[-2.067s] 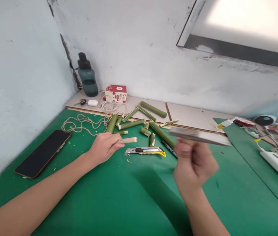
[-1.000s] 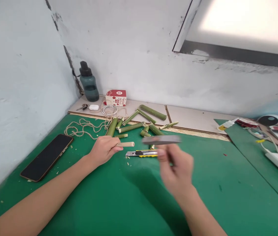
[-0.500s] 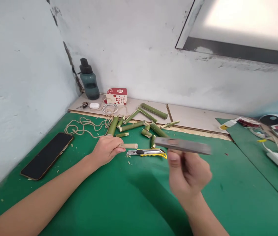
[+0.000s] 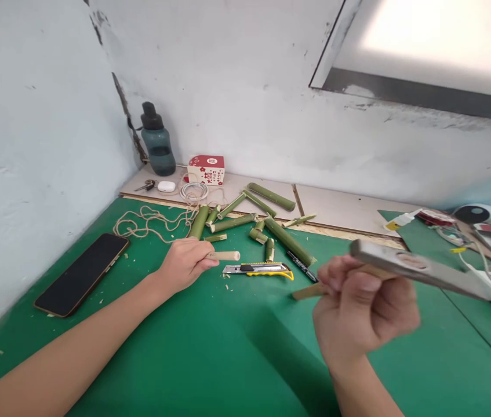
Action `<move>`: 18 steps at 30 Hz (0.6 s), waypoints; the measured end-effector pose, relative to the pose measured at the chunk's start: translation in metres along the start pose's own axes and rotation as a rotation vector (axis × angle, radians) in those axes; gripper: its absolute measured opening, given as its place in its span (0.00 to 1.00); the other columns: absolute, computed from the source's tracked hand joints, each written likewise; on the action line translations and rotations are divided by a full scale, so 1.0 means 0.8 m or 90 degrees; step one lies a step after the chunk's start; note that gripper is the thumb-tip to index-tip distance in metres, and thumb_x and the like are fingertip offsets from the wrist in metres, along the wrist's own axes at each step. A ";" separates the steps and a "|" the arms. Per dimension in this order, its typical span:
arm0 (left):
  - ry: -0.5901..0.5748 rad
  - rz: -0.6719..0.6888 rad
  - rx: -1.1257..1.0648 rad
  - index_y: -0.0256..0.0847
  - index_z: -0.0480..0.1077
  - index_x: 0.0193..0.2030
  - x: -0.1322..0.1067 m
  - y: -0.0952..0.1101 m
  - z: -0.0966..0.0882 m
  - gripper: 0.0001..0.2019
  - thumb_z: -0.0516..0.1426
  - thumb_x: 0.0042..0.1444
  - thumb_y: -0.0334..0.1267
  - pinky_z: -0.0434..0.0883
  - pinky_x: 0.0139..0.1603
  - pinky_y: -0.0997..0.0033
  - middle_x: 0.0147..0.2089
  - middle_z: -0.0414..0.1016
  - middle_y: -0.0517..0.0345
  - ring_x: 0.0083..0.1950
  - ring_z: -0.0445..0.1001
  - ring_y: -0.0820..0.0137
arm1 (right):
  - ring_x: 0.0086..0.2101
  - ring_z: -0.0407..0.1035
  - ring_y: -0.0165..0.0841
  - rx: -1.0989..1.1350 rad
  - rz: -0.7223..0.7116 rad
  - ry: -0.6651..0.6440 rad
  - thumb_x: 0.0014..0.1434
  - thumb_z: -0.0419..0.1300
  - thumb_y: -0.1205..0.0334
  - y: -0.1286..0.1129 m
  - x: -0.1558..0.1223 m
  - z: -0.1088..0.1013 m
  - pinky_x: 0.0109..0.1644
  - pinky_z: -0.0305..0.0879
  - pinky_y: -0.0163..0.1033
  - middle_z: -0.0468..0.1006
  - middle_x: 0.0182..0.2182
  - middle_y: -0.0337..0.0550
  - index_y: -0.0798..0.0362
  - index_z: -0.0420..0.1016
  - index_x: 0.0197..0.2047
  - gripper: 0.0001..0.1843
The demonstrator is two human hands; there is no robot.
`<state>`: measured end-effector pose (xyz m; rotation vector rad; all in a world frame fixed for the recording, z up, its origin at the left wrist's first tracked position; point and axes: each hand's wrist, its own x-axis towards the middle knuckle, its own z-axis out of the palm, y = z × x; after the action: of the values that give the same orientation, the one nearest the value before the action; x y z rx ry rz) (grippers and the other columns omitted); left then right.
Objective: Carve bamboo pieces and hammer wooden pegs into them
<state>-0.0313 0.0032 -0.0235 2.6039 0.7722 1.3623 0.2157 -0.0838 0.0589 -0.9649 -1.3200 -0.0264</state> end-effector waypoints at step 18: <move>0.022 0.005 0.007 0.41 0.65 0.30 0.004 -0.003 0.001 0.25 0.44 0.75 0.52 0.59 0.27 0.72 0.23 0.66 0.62 0.23 0.62 0.74 | 0.20 0.59 0.26 -0.014 -0.025 0.022 0.71 0.57 0.62 0.000 0.003 -0.003 0.24 0.55 0.33 0.64 0.23 0.32 0.51 0.72 0.35 0.10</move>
<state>-0.0300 0.0067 -0.0221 2.6004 0.7766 1.4137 0.2181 -0.0837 0.0612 -0.9527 -1.3097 -0.0873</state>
